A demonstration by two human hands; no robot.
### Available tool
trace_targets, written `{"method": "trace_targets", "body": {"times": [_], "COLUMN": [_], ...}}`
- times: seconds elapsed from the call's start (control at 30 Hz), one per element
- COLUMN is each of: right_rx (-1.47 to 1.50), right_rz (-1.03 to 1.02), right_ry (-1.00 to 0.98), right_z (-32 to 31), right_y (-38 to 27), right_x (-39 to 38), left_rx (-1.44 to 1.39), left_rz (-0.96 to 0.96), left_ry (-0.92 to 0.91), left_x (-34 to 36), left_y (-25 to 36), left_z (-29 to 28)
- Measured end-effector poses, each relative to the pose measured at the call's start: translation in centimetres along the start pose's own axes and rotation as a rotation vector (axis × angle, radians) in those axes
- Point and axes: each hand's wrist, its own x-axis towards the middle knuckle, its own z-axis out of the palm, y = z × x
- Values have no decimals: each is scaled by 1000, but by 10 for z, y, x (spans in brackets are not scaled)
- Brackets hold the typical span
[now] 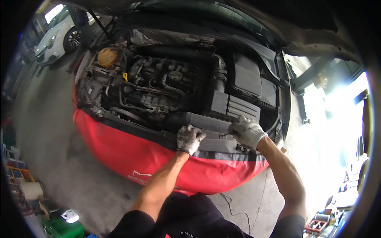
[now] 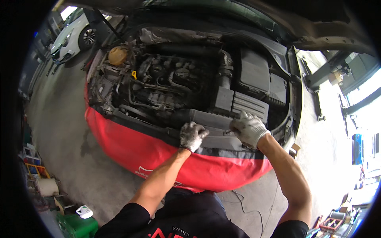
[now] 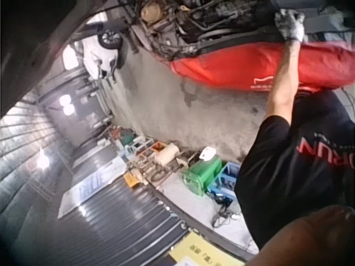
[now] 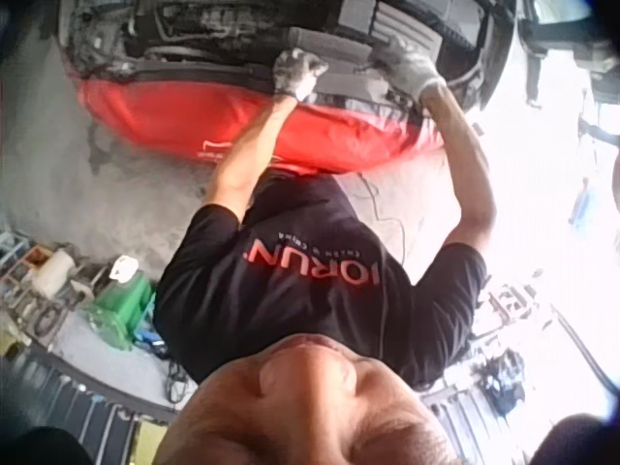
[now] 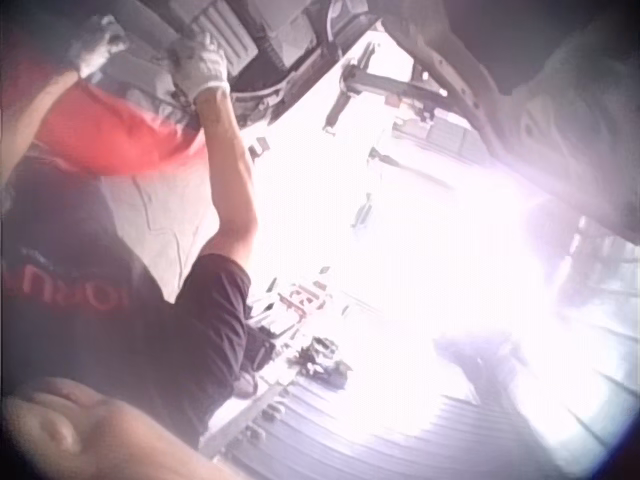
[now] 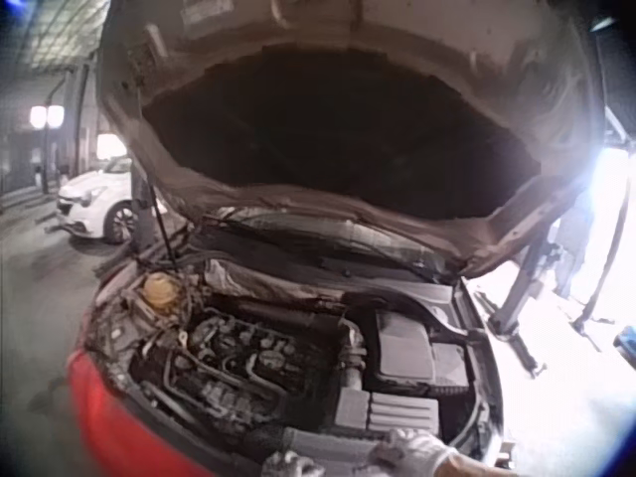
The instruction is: The person removes a black plastic air intake duct from the engine bay, then uses a screwdriver to loosen a hose clamp on a connected hose. The person retrieves tools from a toolbox and returns to the engine to continue the repair.
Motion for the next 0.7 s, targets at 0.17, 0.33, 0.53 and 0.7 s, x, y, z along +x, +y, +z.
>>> {"method": "trace_targets", "body": {"times": [0.17, 0.33, 0.53, 0.7], "right_rx": [13, -37, -18, 43], "right_rz": [411, 161, 433, 275], "right_ry": [-106, 0, -131, 118], "right_z": [4, 10, 1, 16], "right_y": [-5, -4, -8, -1], "right_x": [14, 1, 16, -12], "left_rx": [-101, -1684, -1639, -104], "left_rz": [14, -664, -469, 135], "left_ry": [-65, -248, -444, -337], "left_x": [2, 1, 25, 26], "left_y": [18, 30, 26, 78], "left_z": [-10, 3, 32, 48]}}
